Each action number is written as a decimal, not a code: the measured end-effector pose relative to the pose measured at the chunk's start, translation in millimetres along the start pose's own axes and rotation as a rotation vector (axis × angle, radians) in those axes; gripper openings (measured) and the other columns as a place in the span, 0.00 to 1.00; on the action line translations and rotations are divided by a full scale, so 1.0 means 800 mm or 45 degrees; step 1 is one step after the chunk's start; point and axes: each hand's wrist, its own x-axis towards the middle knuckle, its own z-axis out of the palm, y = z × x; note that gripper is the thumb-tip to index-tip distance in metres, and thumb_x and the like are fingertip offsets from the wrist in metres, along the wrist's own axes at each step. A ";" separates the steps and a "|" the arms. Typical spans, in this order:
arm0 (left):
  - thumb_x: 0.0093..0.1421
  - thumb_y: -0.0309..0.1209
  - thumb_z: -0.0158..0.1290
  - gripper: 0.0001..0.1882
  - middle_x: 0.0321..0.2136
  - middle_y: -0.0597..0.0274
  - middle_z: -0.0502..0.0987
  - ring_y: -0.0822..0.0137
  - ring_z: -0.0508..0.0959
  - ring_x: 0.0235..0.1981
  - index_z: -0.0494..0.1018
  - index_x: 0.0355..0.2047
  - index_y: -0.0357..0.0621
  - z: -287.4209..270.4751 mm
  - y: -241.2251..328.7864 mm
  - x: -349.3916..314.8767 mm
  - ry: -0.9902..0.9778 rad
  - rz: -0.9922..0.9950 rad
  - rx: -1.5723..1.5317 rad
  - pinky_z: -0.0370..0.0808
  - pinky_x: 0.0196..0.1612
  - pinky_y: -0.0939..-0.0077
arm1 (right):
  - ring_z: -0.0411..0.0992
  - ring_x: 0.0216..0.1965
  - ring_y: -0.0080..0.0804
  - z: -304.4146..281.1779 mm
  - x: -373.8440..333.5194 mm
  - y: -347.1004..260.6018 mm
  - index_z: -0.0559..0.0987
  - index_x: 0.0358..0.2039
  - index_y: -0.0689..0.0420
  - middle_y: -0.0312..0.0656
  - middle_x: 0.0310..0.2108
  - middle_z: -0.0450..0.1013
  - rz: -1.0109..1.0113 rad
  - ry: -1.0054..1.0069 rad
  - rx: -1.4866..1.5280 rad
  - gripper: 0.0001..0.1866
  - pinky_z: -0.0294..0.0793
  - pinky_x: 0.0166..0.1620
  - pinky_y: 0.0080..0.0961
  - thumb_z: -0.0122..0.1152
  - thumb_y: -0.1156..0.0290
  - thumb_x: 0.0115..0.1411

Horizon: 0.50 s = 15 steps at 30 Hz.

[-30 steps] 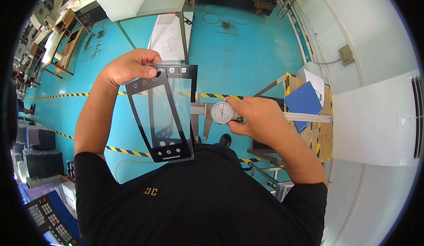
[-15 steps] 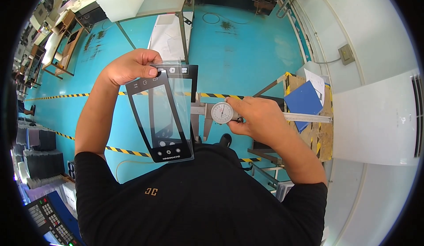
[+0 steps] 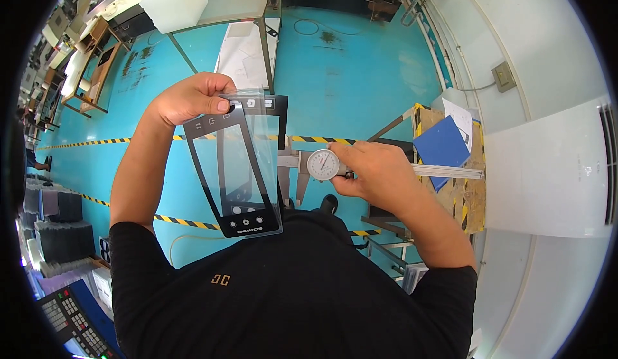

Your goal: Measuring the dimensions of electronic bezels using a dial caliper and recording the data.

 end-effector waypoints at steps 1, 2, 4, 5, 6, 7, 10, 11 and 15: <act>0.60 0.35 0.62 0.12 0.30 0.71 0.76 0.78 0.71 0.32 0.75 0.36 0.39 0.001 0.001 0.001 0.004 0.000 0.005 0.69 0.38 0.82 | 0.75 0.26 0.38 0.000 -0.001 0.001 0.79 0.45 0.54 0.39 0.24 0.73 0.002 0.002 0.001 0.23 0.75 0.29 0.32 0.70 0.65 0.46; 0.60 0.35 0.62 0.12 0.30 0.71 0.76 0.78 0.71 0.32 0.75 0.36 0.39 0.001 0.002 0.002 0.002 -0.002 0.006 0.69 0.38 0.82 | 0.75 0.26 0.38 0.000 -0.002 0.002 0.79 0.45 0.54 0.39 0.23 0.73 0.004 0.004 0.005 0.23 0.75 0.29 0.32 0.70 0.65 0.46; 0.60 0.35 0.62 0.12 0.29 0.71 0.76 0.78 0.71 0.31 0.75 0.35 0.40 0.001 0.000 -0.001 0.007 -0.009 0.011 0.69 0.38 0.83 | 0.75 0.26 0.38 0.001 -0.002 -0.001 0.79 0.45 0.54 0.39 0.23 0.73 0.003 0.003 0.000 0.23 0.75 0.29 0.32 0.70 0.65 0.45; 0.60 0.35 0.62 0.12 0.29 0.71 0.76 0.78 0.71 0.31 0.75 0.35 0.40 0.000 -0.002 -0.002 0.007 -0.005 0.010 0.69 0.38 0.83 | 0.75 0.26 0.38 0.000 -0.002 -0.002 0.79 0.45 0.54 0.39 0.23 0.73 -0.001 0.001 -0.008 0.23 0.75 0.29 0.32 0.70 0.65 0.45; 0.60 0.35 0.62 0.12 0.29 0.71 0.76 0.78 0.71 0.31 0.75 0.35 0.39 0.000 -0.002 -0.001 0.005 0.004 0.015 0.69 0.38 0.82 | 0.75 0.25 0.38 0.000 -0.002 -0.001 0.79 0.44 0.54 0.39 0.23 0.73 -0.003 0.001 -0.009 0.23 0.75 0.29 0.32 0.70 0.65 0.45; 0.60 0.36 0.62 0.12 0.29 0.71 0.76 0.78 0.71 0.31 0.75 0.35 0.39 0.000 -0.002 0.000 0.003 0.013 0.019 0.69 0.38 0.82 | 0.75 0.25 0.38 0.000 -0.003 -0.001 0.79 0.44 0.54 0.39 0.23 0.73 -0.002 0.003 -0.008 0.23 0.75 0.29 0.32 0.70 0.65 0.45; 0.60 0.36 0.62 0.13 0.29 0.71 0.76 0.78 0.71 0.31 0.75 0.36 0.39 0.000 0.000 0.002 0.001 0.007 0.013 0.69 0.38 0.82 | 0.75 0.25 0.38 0.000 -0.003 0.000 0.79 0.44 0.54 0.39 0.23 0.73 -0.002 0.017 -0.001 0.23 0.74 0.29 0.32 0.70 0.65 0.45; 0.60 0.36 0.62 0.13 0.29 0.71 0.76 0.78 0.71 0.31 0.75 0.36 0.39 0.000 0.000 0.002 0.001 0.006 0.014 0.69 0.38 0.82 | 0.75 0.25 0.38 0.000 -0.003 0.000 0.79 0.44 0.54 0.39 0.23 0.73 -0.002 0.018 -0.002 0.23 0.74 0.29 0.32 0.70 0.65 0.46; 0.60 0.36 0.62 0.13 0.29 0.71 0.76 0.78 0.71 0.31 0.75 0.36 0.39 0.001 -0.002 0.002 0.001 0.016 -0.002 0.69 0.38 0.82 | 0.75 0.25 0.38 -0.001 -0.005 -0.001 0.79 0.44 0.54 0.39 0.23 0.73 -0.009 0.017 -0.006 0.23 0.74 0.29 0.32 0.70 0.65 0.46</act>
